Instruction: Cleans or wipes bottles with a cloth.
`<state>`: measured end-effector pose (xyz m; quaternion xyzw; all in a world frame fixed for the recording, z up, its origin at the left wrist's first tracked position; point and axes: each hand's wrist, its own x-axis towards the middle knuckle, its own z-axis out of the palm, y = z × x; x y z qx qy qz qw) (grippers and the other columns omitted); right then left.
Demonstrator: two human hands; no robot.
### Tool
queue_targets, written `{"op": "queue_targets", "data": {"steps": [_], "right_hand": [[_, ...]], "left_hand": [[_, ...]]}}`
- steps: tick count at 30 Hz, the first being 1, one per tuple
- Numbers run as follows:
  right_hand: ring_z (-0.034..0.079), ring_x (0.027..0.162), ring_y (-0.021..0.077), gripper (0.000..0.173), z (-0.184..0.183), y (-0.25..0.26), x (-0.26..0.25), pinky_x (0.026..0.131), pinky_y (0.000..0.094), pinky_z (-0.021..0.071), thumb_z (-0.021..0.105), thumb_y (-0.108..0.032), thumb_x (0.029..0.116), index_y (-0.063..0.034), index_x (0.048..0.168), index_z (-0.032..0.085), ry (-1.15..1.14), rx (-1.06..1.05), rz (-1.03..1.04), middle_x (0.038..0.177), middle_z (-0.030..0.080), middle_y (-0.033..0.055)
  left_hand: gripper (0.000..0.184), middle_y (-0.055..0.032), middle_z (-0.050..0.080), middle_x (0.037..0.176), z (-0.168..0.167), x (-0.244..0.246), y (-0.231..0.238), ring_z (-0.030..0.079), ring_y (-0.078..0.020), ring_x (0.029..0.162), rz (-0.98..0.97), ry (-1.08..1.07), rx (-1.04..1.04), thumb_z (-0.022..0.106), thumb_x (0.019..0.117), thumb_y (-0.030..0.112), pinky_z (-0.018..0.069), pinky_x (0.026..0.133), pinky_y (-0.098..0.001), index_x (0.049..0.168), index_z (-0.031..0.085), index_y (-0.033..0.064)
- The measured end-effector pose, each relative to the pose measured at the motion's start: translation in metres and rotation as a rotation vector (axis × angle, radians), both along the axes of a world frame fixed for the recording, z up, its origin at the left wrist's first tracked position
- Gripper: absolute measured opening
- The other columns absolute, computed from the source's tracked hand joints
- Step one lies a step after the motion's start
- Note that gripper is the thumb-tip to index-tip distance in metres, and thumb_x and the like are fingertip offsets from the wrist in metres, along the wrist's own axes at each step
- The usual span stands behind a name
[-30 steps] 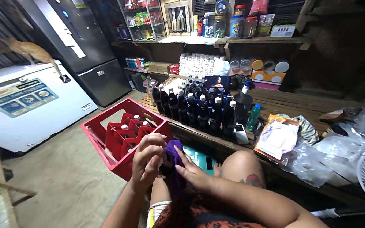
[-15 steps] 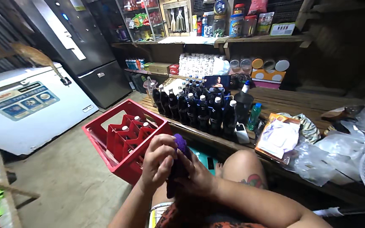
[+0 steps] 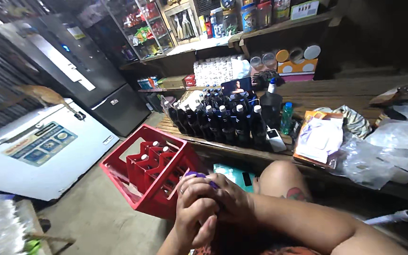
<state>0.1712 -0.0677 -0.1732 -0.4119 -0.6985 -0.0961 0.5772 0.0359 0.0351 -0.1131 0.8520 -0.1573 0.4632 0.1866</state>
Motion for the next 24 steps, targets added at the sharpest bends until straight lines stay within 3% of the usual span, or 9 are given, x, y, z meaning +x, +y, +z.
{"op": "queue_targets", "data": {"steps": [6, 12, 15, 17, 20, 24], "right_hand": [[0.061, 0.117, 0.0321, 0.032, 0.0, 0.006, 0.008, 0.106, 0.0423, 0.0472, 0.059, -0.032, 0.102, -0.0049, 0.119, 0.058, 0.125, -0.005, 0.144, 0.118, 0.062, 0.0242], [0.054, 0.128, 0.0185, 0.046, -0.009, 0.018, 0.022, 0.113, 0.033, 0.0394, 0.057, -0.036, 0.1027, 0.0017, 0.129, 0.058, 0.294, -0.18, 0.414, 0.128, 0.061, 0.018], [0.052, 0.131, 0.0204, 0.055, -0.004, 0.017, 0.021, 0.114, 0.0339, 0.0384, 0.064, -0.036, 0.0975, 0.005, 0.133, 0.058, 0.301, -0.242, 0.44, 0.134, 0.059, 0.021], [0.051, 0.133, 0.0267, 0.066, 0.001, 0.014, 0.02, 0.115, 0.0387, 0.0379, 0.074, -0.039, 0.0887, 0.0048, 0.135, 0.057, 0.271, -0.294, 0.414, 0.137, 0.056, 0.0248], [0.05, 0.134, 0.0318, 0.071, 0.014, 0.007, 0.017, 0.114, 0.0432, 0.0395, 0.086, -0.03, 0.0772, 0.0023, 0.135, 0.059, 0.243, -0.403, 0.344, 0.139, 0.054, 0.0266], [0.057, 0.127, 0.036, 0.059, 0.02, 0.005, 0.019, 0.108, 0.0476, 0.0455, 0.086, -0.027, 0.0777, 0.0027, 0.124, 0.065, 0.17, -0.356, 0.243, 0.13, 0.06, 0.0276]], "left_hand": [[0.04, 0.0096, 0.062, 0.114, -0.001, 0.004, 0.001, 0.052, -0.009, 0.127, 0.013, -0.023, 0.002, 0.032, 0.1086, 0.047, 0.0336, 0.117, -0.036, 0.092, 0.061, 0.0249], [0.04, 0.0104, 0.061, 0.116, -0.002, 0.006, 0.002, 0.049, -0.0082, 0.13, 0.003, -0.003, 0.02, 0.033, 0.1083, 0.048, 0.0304, 0.119, -0.0366, 0.093, 0.062, 0.0254], [0.041, 0.0104, 0.061, 0.116, 0.0, 0.005, 0.005, 0.05, -0.0082, 0.129, 0.005, -0.01, 0.004, 0.032, 0.1086, 0.048, 0.0313, 0.119, -0.037, 0.092, 0.061, 0.0253], [0.041, 0.011, 0.061, 0.117, 0.002, 0.005, 0.008, 0.05, -0.0087, 0.13, 0.009, -0.009, -0.009, 0.031, 0.1088, 0.049, 0.0317, 0.119, -0.0375, 0.093, 0.062, 0.026], [0.042, 0.0112, 0.062, 0.117, 0.003, 0.006, 0.012, 0.05, -0.0099, 0.13, 0.007, -0.012, -0.034, 0.032, 0.1088, 0.049, 0.0338, 0.118, -0.0374, 0.092, 0.063, 0.0264], [0.045, 0.0106, 0.062, 0.115, 0.005, 0.008, 0.015, 0.051, -0.01, 0.129, 0.006, -0.009, -0.061, 0.031, 0.1088, 0.05, 0.0346, 0.117, -0.0357, 0.091, 0.064, 0.0254]]}}
